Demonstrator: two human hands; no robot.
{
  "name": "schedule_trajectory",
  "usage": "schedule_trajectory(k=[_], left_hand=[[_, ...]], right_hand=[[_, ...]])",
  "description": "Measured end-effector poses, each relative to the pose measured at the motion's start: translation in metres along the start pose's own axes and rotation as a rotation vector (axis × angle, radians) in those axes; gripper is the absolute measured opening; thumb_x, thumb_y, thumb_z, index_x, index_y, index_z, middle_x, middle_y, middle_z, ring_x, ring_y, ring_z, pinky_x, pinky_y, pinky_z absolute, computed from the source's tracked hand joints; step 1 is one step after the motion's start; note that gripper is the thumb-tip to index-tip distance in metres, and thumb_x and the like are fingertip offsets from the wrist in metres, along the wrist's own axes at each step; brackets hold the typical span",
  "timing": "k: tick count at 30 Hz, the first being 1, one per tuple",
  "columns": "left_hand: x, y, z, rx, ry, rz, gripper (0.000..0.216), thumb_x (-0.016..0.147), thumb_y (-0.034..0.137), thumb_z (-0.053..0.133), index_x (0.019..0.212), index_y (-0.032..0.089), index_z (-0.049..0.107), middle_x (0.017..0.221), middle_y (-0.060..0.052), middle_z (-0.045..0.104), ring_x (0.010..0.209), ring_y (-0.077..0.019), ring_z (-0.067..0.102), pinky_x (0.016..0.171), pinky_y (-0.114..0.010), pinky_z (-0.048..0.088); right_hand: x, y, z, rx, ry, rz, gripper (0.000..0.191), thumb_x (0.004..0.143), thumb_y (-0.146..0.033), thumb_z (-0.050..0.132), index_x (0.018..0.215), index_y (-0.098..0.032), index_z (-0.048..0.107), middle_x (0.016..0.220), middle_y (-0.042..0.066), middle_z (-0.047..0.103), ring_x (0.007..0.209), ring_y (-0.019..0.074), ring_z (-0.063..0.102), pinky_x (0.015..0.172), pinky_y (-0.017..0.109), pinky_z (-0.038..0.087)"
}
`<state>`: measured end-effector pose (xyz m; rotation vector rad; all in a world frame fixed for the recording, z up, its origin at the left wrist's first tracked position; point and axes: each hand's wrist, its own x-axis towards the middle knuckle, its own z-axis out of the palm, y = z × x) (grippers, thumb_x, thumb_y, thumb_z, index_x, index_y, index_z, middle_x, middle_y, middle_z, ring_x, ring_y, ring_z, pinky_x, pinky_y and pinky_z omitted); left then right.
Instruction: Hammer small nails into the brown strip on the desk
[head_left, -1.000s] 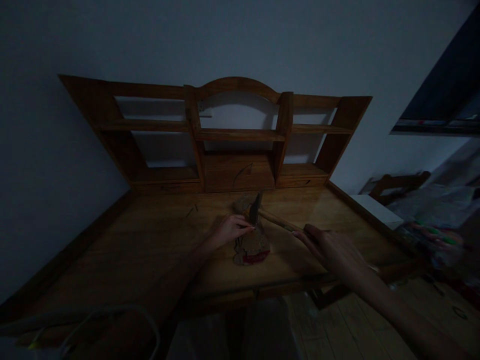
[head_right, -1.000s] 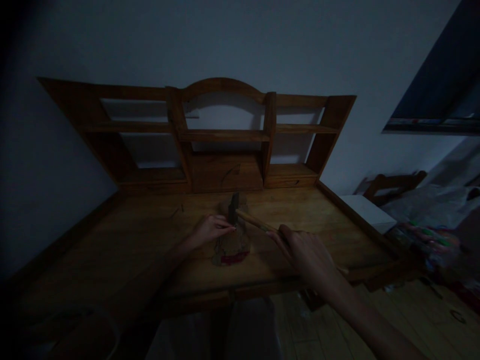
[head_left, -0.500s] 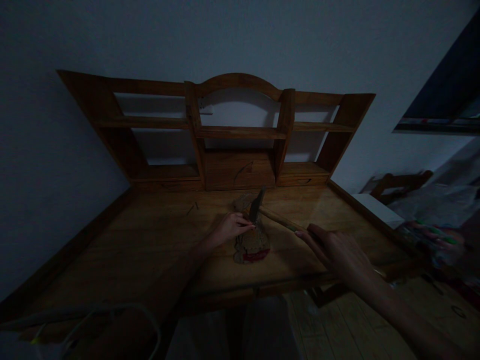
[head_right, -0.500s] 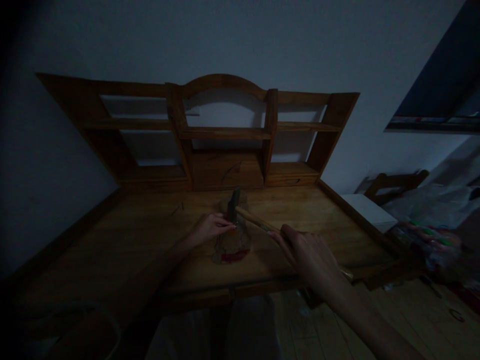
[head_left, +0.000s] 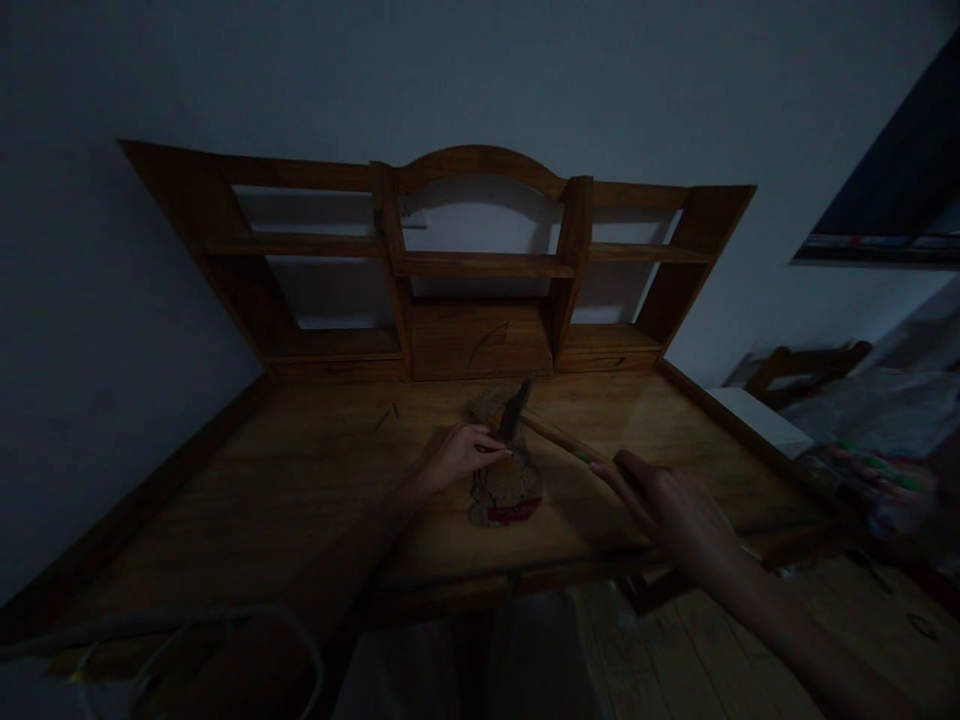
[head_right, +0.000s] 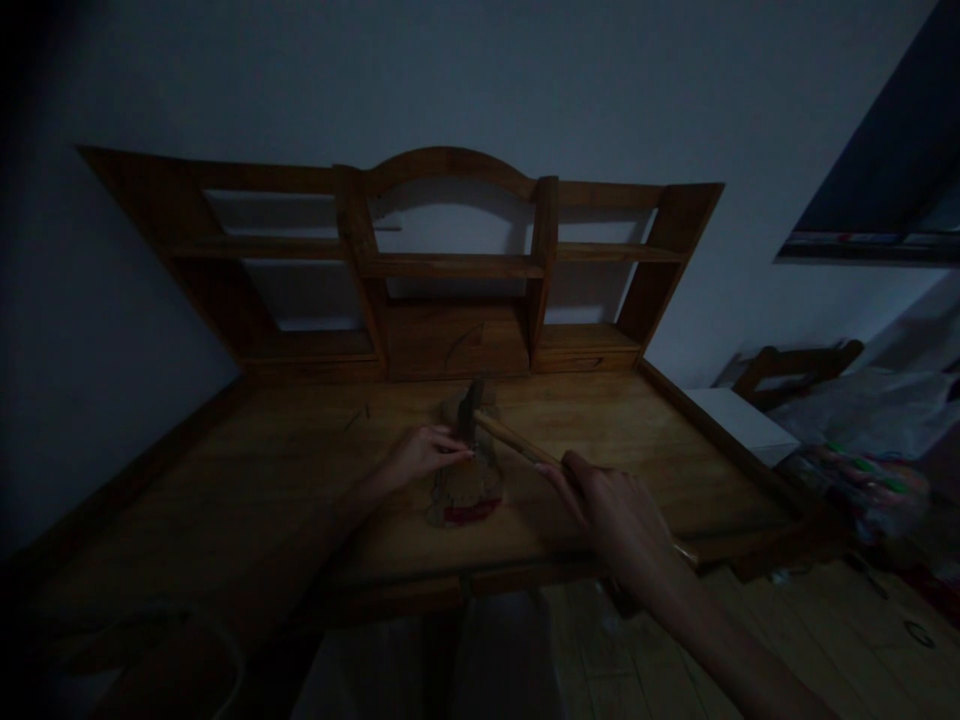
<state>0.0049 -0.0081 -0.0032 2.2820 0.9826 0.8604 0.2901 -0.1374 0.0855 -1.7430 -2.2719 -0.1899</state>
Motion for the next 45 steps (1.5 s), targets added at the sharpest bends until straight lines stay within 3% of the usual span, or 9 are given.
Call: schedule_trajectory(k=[4,9,14,19,25,28,34,40,45], left_hand=[[0.0,0.0,0.0,-0.057,-0.004,0.018,0.024,0.083,0.04,0.063,0.09,0.022,0.077,0.084,-0.004,0.07,0.075,-0.0147,0.062,0.063,-0.022,0.043],[0.0,0.001,0.001,-0.021,0.015,-0.002,0.028,0.082,0.044,0.063,0.078,0.021,0.077,0.082,-0.003,0.068,0.07,-0.013,0.06,0.059,-0.022,0.042],[0.0,-0.003,0.001,0.002,0.009,-0.012,0.024,0.083,0.041,0.063,0.09,0.023,0.077,0.075,-0.002,0.067,0.066,-0.0118,0.057,0.056,-0.021,0.038],[0.0,-0.004,0.002,-0.006,0.004,-0.001,0.025,0.083,0.042,0.063,0.09,0.023,0.077,0.077,-0.003,0.067,0.068,-0.0124,0.058,0.058,-0.021,0.038],[0.002,-0.003,0.002,0.024,-0.007,0.0,0.035,0.081,0.049,0.062,0.072,0.018,0.076,0.066,-0.001,0.058,0.059,-0.0099,0.051,0.052,-0.021,0.033],[0.002,-0.002,0.002,0.049,0.0,-0.001,0.034,0.081,0.048,0.063,0.072,0.018,0.077,0.061,-0.001,0.055,0.055,-0.0089,0.048,0.05,-0.021,0.03],[0.001,-0.002,0.002,0.062,0.016,-0.025,0.023,0.081,0.039,0.066,0.087,0.021,0.078,0.067,-0.002,0.064,0.056,-0.0099,0.051,0.053,-0.021,0.033],[0.001,-0.007,0.003,-0.015,-0.02,0.016,0.016,0.08,0.03,0.066,0.076,0.019,0.077,0.083,-0.003,0.068,0.069,-0.0126,0.06,0.061,-0.022,0.041],[0.0,-0.006,0.003,0.058,-0.013,-0.008,0.021,0.081,0.035,0.066,0.075,0.018,0.077,0.072,-0.002,0.065,0.062,-0.011,0.057,0.057,-0.021,0.038]], right_hand=[[0.0,-0.001,0.0,0.001,0.029,-0.001,0.038,0.097,-0.05,0.032,0.085,-0.022,0.056,0.06,0.004,0.069,0.054,0.0221,0.068,0.047,0.027,0.025],[0.002,-0.004,0.004,-0.033,-0.036,-0.035,0.039,0.098,-0.048,0.031,0.082,-0.023,0.057,0.06,0.004,0.07,0.053,0.0221,0.067,0.047,0.027,0.025],[0.001,-0.003,0.001,-0.024,-0.019,-0.001,0.038,0.097,-0.048,0.032,0.081,-0.023,0.056,0.058,0.004,0.068,0.053,0.0215,0.067,0.047,0.027,0.025],[-0.002,-0.002,0.001,0.025,-0.032,0.016,0.038,0.096,-0.052,0.033,0.087,-0.024,0.057,0.062,0.004,0.07,0.059,0.023,0.069,0.049,0.026,0.03],[-0.005,-0.005,0.009,-0.003,-0.063,0.013,0.037,0.096,-0.05,0.033,0.088,-0.023,0.058,0.063,0.005,0.071,0.057,0.024,0.069,0.048,0.026,0.03],[-0.004,-0.005,0.007,-0.006,-0.059,0.013,0.037,0.096,-0.05,0.034,0.087,-0.024,0.058,0.061,0.004,0.07,0.057,0.0242,0.069,0.047,0.026,0.03],[-0.004,-0.006,0.002,0.024,-0.056,0.034,0.036,0.096,-0.051,0.034,0.087,-0.024,0.056,0.064,0.004,0.071,0.062,0.0246,0.07,0.049,0.026,0.033],[-0.008,-0.004,0.015,-0.005,-0.062,-0.01,0.034,0.097,-0.047,0.035,0.084,-0.024,0.056,0.062,0.004,0.07,0.058,0.0243,0.069,0.048,0.027,0.033],[-0.009,-0.004,0.016,0.037,-0.052,0.005,0.034,0.097,-0.047,0.034,0.087,-0.024,0.057,0.061,0.003,0.07,0.058,0.0232,0.07,0.047,0.026,0.032]])
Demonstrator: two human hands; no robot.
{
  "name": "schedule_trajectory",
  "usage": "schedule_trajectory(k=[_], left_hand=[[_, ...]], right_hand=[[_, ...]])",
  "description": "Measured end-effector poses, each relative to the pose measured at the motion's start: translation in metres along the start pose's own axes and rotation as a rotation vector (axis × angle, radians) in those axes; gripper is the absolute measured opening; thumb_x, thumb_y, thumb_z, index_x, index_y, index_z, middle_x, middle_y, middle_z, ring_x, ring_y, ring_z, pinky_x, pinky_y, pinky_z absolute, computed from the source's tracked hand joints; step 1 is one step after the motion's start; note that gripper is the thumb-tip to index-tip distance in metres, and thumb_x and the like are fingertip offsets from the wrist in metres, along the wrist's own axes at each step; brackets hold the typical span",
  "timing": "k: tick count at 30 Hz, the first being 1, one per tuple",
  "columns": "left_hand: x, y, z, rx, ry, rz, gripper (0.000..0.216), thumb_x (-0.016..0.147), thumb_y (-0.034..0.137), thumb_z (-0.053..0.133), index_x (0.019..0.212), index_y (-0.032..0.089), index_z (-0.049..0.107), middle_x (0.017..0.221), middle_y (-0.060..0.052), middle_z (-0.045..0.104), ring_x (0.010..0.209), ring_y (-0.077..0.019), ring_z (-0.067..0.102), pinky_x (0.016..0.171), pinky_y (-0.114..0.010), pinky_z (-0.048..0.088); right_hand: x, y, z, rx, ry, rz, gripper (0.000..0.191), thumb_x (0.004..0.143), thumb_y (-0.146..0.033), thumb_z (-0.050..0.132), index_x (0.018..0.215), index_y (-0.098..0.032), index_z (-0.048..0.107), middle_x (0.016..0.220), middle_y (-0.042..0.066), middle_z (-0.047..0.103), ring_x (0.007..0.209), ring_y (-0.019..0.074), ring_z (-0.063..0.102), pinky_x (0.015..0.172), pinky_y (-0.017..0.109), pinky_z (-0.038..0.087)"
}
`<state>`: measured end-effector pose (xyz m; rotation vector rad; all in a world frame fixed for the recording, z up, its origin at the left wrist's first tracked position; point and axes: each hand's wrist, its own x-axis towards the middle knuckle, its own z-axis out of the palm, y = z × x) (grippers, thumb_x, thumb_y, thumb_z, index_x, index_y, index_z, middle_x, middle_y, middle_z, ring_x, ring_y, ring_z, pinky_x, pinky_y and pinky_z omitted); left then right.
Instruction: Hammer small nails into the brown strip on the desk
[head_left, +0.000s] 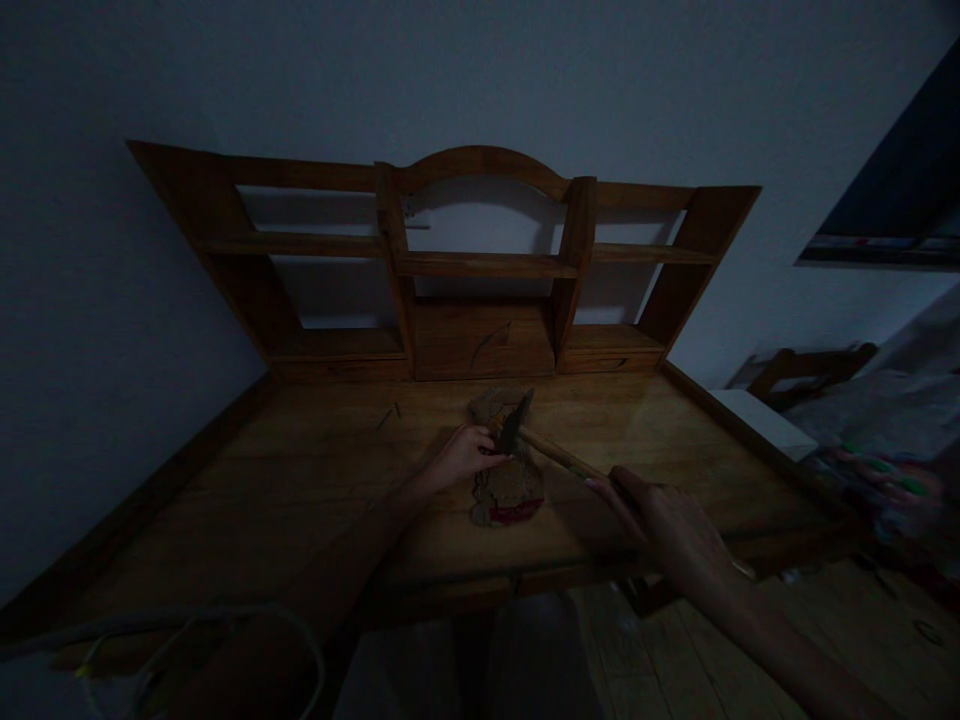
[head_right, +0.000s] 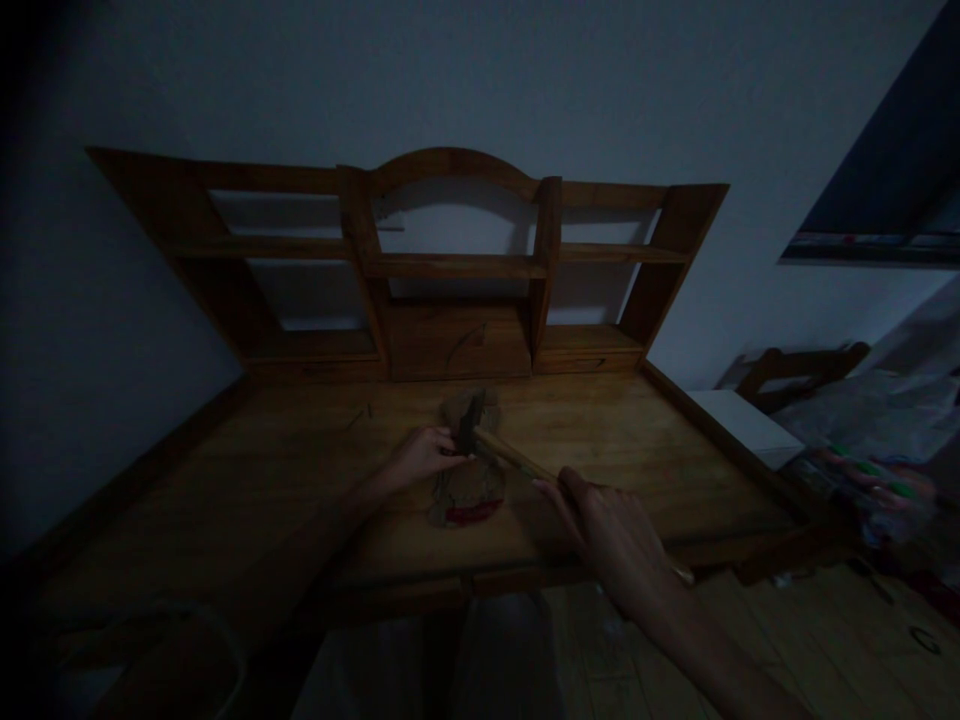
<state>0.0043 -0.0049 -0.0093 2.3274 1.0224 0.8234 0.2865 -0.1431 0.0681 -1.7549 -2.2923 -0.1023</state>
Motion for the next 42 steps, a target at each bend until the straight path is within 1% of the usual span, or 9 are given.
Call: schedule_trajectory(k=[2,4,9,17,23,29,34,38,42], left_hand=[[0.0,0.001,-0.001,0.013,-0.005,-0.008,0.023,0.082,0.038,0.065,0.081,0.019,0.077,0.07,-0.002,0.065,0.059,-0.0105,0.055,0.054,-0.021,0.036],[0.001,0.002,-0.001,-0.011,-0.017,0.021,0.023,0.083,0.038,0.063,0.086,0.019,0.077,0.074,-0.003,0.067,0.063,-0.0111,0.057,0.056,-0.02,0.038],[0.002,0.003,-0.002,-0.047,-0.026,0.089,0.023,0.085,0.036,0.062,0.087,0.019,0.077,0.081,-0.005,0.069,0.07,-0.0124,0.061,0.062,-0.021,0.042],[0.001,-0.002,0.0,0.028,-0.001,0.003,0.019,0.081,0.036,0.066,0.085,0.021,0.077,0.075,-0.003,0.067,0.062,-0.0106,0.056,0.055,-0.021,0.037],[0.001,0.004,-0.004,-0.025,0.004,0.062,0.021,0.081,0.037,0.066,0.084,0.019,0.076,0.079,-0.003,0.067,0.068,-0.0111,0.058,0.06,-0.021,0.04],[0.001,0.01,-0.004,-0.081,0.065,0.062,0.026,0.08,0.041,0.067,0.082,0.015,0.072,0.078,-0.003,0.063,0.07,-0.0121,0.057,0.063,-0.022,0.043],[0.001,0.006,0.0,-0.088,0.111,0.076,0.025,0.083,0.039,0.063,0.085,0.016,0.072,0.078,-0.002,0.061,0.071,-0.0116,0.056,0.063,-0.022,0.043],[0.003,0.002,0.003,-0.096,0.121,0.109,0.024,0.084,0.037,0.062,0.08,0.016,0.071,0.075,-0.003,0.06,0.072,-0.012,0.055,0.064,-0.022,0.042],[0.004,-0.001,0.005,-0.12,0.104,0.106,0.025,0.085,0.038,0.061,0.078,0.015,0.069,0.071,-0.002,0.057,0.067,-0.011,0.053,0.059,-0.022,0.04]], right_hand=[[0.002,0.0,-0.005,0.001,0.017,0.022,0.035,0.097,-0.049,0.035,0.087,-0.024,0.057,0.061,0.003,0.07,0.059,0.0236,0.07,0.047,0.026,0.032],[0.004,0.001,-0.01,-0.011,0.029,0.038,0.036,0.096,-0.051,0.035,0.088,-0.024,0.057,0.061,0.004,0.07,0.059,0.0239,0.07,0.046,0.025,0.03],[0.008,0.001,-0.015,-0.035,0.046,0.046,0.035,0.097,-0.047,0.034,0.086,-0.023,0.057,0.062,0.004,0.07,0.058,0.0238,0.07,0.047,0.026,0.028],[0.006,-0.002,-0.012,-0.028,0.0,0.055,0.037,0.096,-0.053,0.035,0.085,-0.024,0.056,0.062,0.003,0.071,0.06,0.0252,0.07,0.049,0.026,0.03],[0.003,0.002,-0.014,-0.001,-0.009,0.077,0.037,0.095,-0.055,0.035,0.087,-0.025,0.056,0.064,0.002,0.07,0.064,0.0259,0.071,0.049,0.026,0.032],[0.004,0.008,-0.017,-0.014,0.022,0.08,0.038,0.095,-0.054,0.035,0.085,-0.024,0.056,0.061,0.003,0.069,0.061,0.0255,0.07,0.049,0.026,0.031],[0.006,0.008,-0.017,-0.024,0.065,0.048,0.039,0.096,-0.052,0.036,0.083,-0.023,0.058,0.059,0.004,0.069,0.056,0.0233,0.069,0.047,0.026,0.028],[0.007,0.007,-0.015,-0.026,0.055,0.036,0.038,0.096,-0.052,0.036,0.082,-0.023,0.058,0.058,0.003,0.069,0.054,0.0222,0.068,0.046,0.026,0.026],[0.007,0.005,-0.012,-0.04,0.053,0.034,0.038,0.096,-0.052,0.036,0.083,-0.023,0.057,0.059,0.003,0.069,0.056,0.0232,0.068,0.047,0.026,0.026]])
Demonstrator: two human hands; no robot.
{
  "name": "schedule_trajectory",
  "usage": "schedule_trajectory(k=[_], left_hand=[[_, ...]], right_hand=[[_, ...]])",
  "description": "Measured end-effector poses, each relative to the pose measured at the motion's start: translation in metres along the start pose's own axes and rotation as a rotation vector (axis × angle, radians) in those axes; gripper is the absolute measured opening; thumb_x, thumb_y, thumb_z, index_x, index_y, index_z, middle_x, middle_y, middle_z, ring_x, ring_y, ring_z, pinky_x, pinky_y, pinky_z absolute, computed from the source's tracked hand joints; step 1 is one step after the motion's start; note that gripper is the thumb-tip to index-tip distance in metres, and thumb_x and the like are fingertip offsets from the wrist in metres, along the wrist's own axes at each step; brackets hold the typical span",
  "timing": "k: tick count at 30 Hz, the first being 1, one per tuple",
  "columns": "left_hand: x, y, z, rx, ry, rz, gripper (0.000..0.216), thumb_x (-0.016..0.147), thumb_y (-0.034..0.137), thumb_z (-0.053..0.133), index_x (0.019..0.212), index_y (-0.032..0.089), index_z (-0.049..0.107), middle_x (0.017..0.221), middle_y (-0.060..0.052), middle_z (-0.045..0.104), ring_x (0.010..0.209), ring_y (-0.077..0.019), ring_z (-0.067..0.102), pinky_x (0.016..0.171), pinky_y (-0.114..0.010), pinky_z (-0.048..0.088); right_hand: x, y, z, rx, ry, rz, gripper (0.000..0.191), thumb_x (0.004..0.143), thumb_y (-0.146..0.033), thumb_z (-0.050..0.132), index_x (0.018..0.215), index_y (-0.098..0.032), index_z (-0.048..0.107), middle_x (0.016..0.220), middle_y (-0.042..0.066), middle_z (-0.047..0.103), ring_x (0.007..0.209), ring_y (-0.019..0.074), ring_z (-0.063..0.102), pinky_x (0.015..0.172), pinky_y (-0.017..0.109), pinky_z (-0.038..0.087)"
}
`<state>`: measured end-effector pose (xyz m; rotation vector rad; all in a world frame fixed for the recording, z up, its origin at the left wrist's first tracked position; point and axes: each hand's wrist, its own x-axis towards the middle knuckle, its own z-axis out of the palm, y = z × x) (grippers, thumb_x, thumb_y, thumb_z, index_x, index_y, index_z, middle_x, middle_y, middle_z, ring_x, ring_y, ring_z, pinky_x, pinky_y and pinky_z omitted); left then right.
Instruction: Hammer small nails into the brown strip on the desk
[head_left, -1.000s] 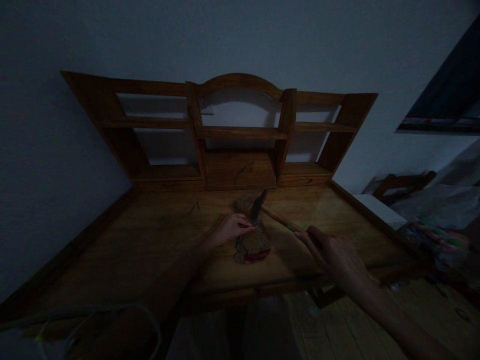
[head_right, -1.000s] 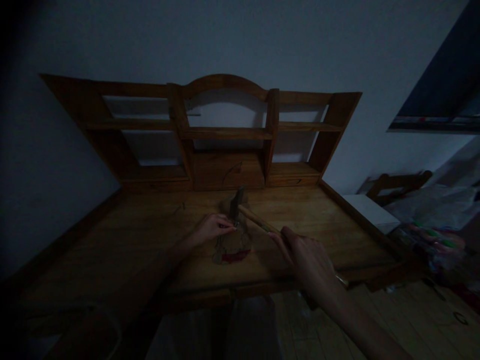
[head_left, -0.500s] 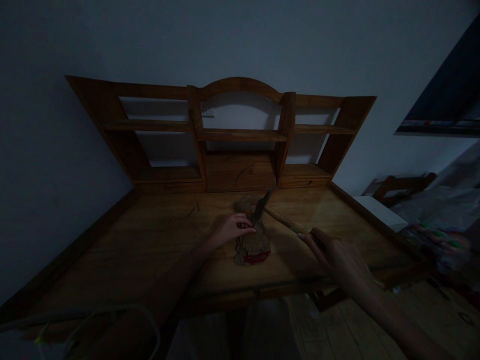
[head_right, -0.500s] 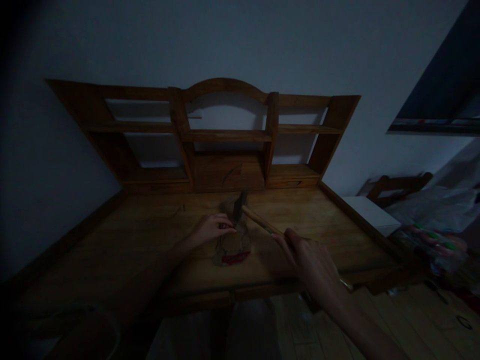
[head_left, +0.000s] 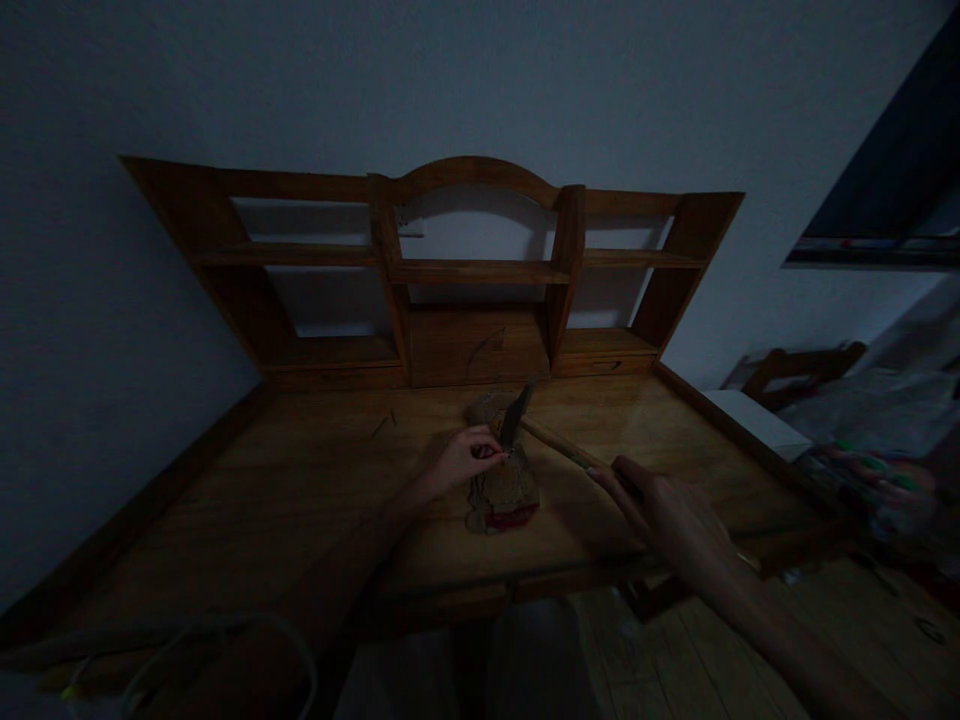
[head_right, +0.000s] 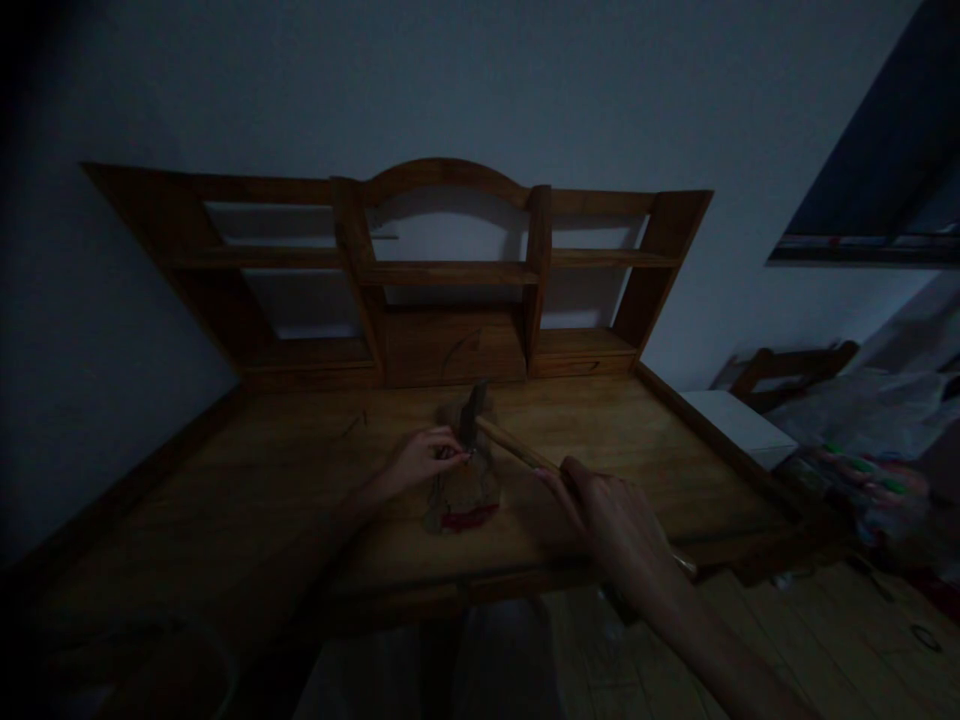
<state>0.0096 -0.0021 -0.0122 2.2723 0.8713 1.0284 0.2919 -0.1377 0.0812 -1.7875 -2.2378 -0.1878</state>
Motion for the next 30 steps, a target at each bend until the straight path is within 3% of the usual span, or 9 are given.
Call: schedule_trajectory(k=[14,23,30], left_hand=[[0.0,0.008,-0.006,0.017,-0.037,-0.063,0.031,0.081,0.042,0.064,0.069,0.015,0.072,0.067,-0.001,0.057,0.064,-0.0113,0.053,0.055,-0.021,0.037],[0.0,0.009,-0.006,-0.092,-0.043,-0.04,0.025,0.081,0.04,0.065,0.084,0.018,0.076,0.076,-0.005,0.065,0.07,-0.013,0.059,0.059,-0.021,0.042],[-0.001,0.007,-0.006,0.0,-0.036,-0.082,0.025,0.081,0.04,0.066,0.083,0.018,0.077,0.073,-0.005,0.065,0.067,-0.0129,0.057,0.056,-0.021,0.039]], right_hand=[[-0.001,-0.006,0.003,-0.037,-0.006,-0.053,0.036,0.097,-0.049,0.035,0.085,-0.023,0.057,0.06,0.003,0.069,0.056,0.0235,0.068,0.048,0.027,0.027],[0.0,-0.005,-0.01,-0.106,0.002,-0.036,0.033,0.096,-0.047,0.037,0.083,-0.023,0.056,0.061,0.003,0.07,0.055,0.0234,0.067,0.048,0.027,0.024],[0.002,-0.01,-0.018,-0.108,-0.003,-0.057,0.036,0.097,-0.046,0.034,0.081,-0.023,0.057,0.058,0.003,0.068,0.054,0.022,0.067,0.047,0.027,0.021]])
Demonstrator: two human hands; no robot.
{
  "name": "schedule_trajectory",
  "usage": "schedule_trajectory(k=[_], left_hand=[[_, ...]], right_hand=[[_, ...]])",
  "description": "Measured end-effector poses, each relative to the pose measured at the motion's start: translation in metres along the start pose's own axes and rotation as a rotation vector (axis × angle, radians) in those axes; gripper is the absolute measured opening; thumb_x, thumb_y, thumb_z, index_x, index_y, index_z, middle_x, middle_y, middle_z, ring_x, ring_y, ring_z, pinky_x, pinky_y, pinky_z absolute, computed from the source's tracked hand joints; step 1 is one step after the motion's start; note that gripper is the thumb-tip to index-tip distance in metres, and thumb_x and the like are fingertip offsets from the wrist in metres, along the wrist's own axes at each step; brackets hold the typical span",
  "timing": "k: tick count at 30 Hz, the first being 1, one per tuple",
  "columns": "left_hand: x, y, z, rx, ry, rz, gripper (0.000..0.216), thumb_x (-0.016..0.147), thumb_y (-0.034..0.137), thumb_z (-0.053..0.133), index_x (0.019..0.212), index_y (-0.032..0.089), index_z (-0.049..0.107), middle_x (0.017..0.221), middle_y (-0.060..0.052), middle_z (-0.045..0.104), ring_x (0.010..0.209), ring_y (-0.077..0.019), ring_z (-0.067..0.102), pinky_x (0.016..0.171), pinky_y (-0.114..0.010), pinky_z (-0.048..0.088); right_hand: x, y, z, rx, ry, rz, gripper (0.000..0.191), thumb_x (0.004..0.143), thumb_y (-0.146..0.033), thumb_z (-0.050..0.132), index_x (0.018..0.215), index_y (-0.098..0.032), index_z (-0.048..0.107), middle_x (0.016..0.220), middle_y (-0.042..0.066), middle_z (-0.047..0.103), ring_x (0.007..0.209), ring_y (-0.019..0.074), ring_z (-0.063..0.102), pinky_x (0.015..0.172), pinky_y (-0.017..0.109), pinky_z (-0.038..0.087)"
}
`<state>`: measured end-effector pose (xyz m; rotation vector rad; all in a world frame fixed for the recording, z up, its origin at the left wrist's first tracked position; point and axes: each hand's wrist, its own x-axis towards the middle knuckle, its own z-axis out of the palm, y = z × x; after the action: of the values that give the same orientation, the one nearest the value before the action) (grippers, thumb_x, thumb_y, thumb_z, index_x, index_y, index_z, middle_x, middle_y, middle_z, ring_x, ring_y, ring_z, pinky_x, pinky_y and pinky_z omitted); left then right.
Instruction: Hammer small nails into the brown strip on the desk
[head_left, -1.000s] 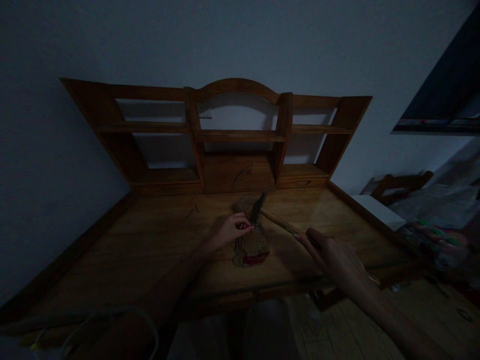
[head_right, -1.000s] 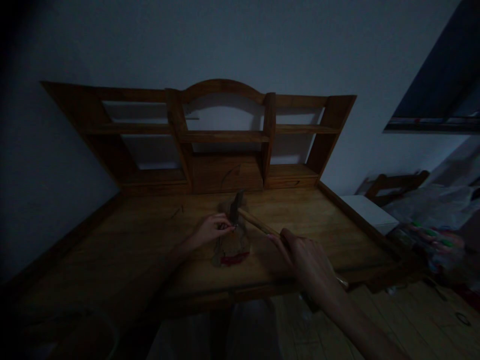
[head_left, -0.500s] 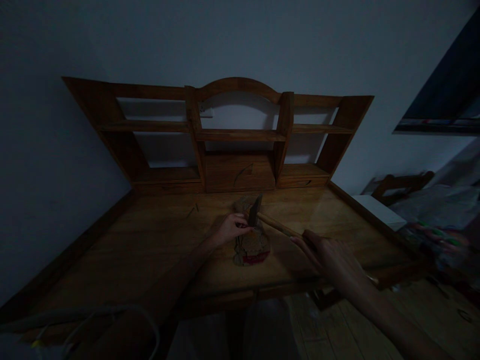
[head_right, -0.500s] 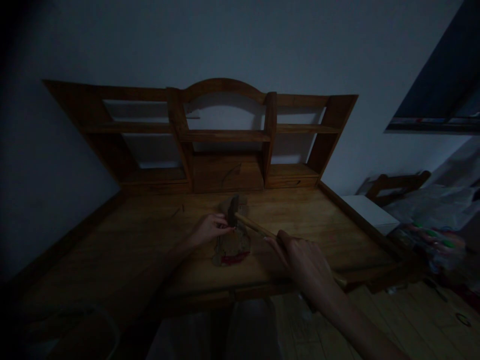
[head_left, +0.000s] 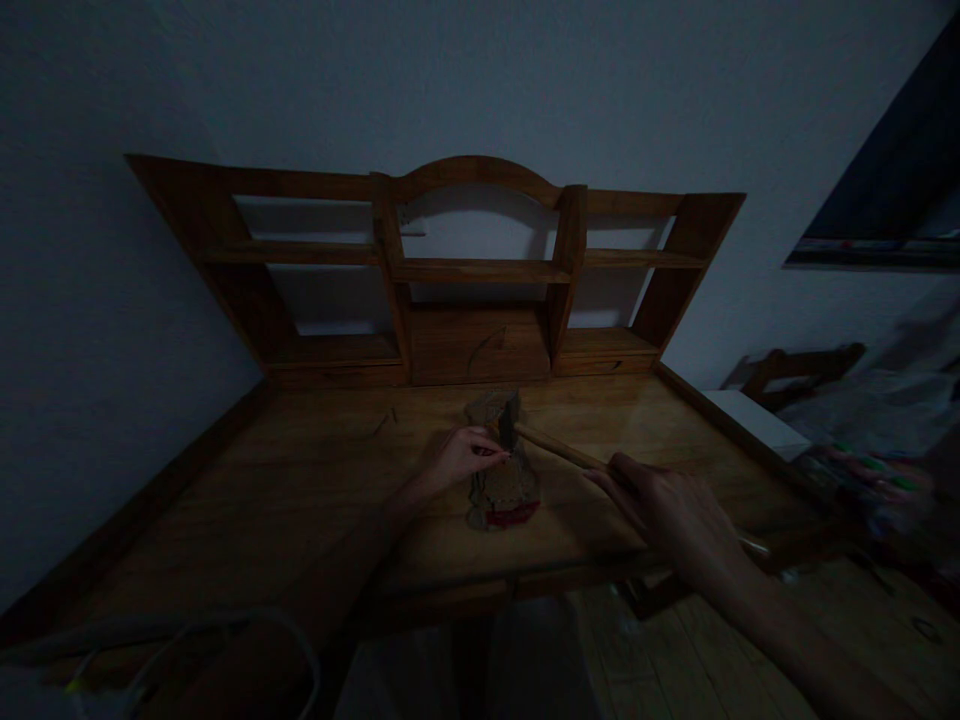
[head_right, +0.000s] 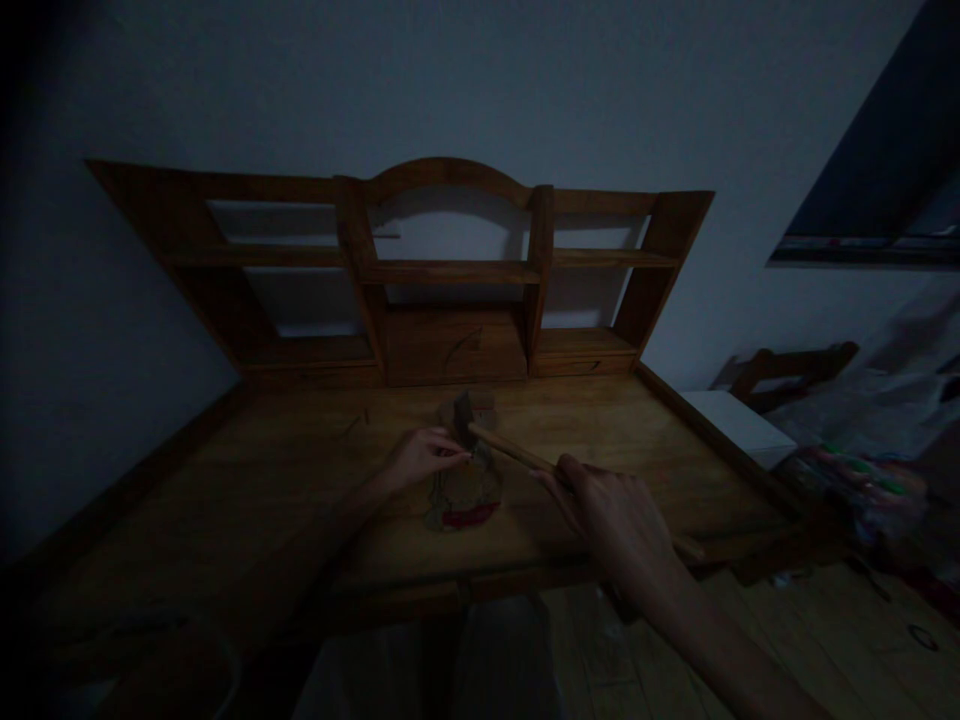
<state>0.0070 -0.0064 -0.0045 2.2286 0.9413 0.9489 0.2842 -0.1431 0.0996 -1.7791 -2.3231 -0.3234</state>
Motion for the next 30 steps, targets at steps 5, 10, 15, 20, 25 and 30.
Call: schedule_trajectory(k=[5,10,15,20,25,30], left_hand=[[-0.0008,-0.0059,0.0026,0.042,0.003,-0.016,0.026,0.081,0.042,0.065,0.081,0.018,0.077,0.069,-0.004,0.065,0.066,-0.0129,0.057,0.055,-0.022,0.038],[0.0001,-0.0075,0.0032,-0.01,0.002,0.029,0.023,0.081,0.039,0.065,0.085,0.019,0.077,0.075,-0.005,0.066,0.068,-0.0127,0.058,0.058,-0.022,0.041],[0.0005,-0.0037,0.0016,-0.047,-0.018,0.023,0.024,0.082,0.041,0.064,0.086,0.02,0.076,0.079,-0.006,0.067,0.073,-0.0143,0.06,0.061,-0.023,0.044],[0.0001,-0.0004,0.001,0.016,0.002,-0.006,0.024,0.08,0.041,0.066,0.083,0.019,0.077,0.071,-0.004,0.066,0.068,-0.0129,0.058,0.057,-0.021,0.041],[-0.0004,0.001,0.0007,0.022,-0.001,-0.035,0.024,0.08,0.041,0.066,0.083,0.02,0.077,0.073,-0.004,0.065,0.068,-0.0127,0.058,0.057,-0.021,0.041],[-0.0002,-0.0024,0.0016,0.03,-0.01,-0.036,0.024,0.08,0.041,0.066,0.084,0.02,0.077,0.07,-0.004,0.065,0.066,-0.0132,0.057,0.055,-0.021,0.039]], right_hand=[[-0.0001,-0.0028,-0.0015,0.012,0.027,-0.017,0.038,0.097,-0.048,0.034,0.082,-0.022,0.058,0.059,0.004,0.069,0.052,0.0209,0.066,0.047,0.027,0.023],[-0.0001,-0.0016,-0.0034,0.012,0.042,0.001,0.039,0.097,-0.048,0.033,0.079,-0.023,0.057,0.058,0.004,0.068,0.05,0.0209,0.066,0.046,0.027,0.022],[-0.0006,0.0005,-0.0003,-0.037,0.053,-0.005,0.039,0.097,-0.047,0.032,0.078,-0.022,0.057,0.058,0.004,0.068,0.051,0.0214,0.066,0.046,0.027,0.02],[-0.0017,-0.0002,-0.0005,-0.041,0.042,-0.002,0.037,0.096,-0.047,0.036,0.079,-0.023,0.057,0.06,0.003,0.069,0.054,0.0218,0.067,0.047,0.027,0.022],[0.0002,-0.0024,-0.0041,-0.02,0.019,-0.001,0.039,0.096,-0.049,0.036,0.078,-0.023,0.059,0.06,0.003,0.069,0.052,0.0206,0.066,0.046,0.026,0.023],[0.0004,-0.0029,-0.0018,0.001,0.042,-0.009,0.044,0.096,-0.052,0.034,0.076,-0.022,0.059,0.059,0.004,0.069,0.051,0.0204,0.065,0.046,0.026,0.023]])
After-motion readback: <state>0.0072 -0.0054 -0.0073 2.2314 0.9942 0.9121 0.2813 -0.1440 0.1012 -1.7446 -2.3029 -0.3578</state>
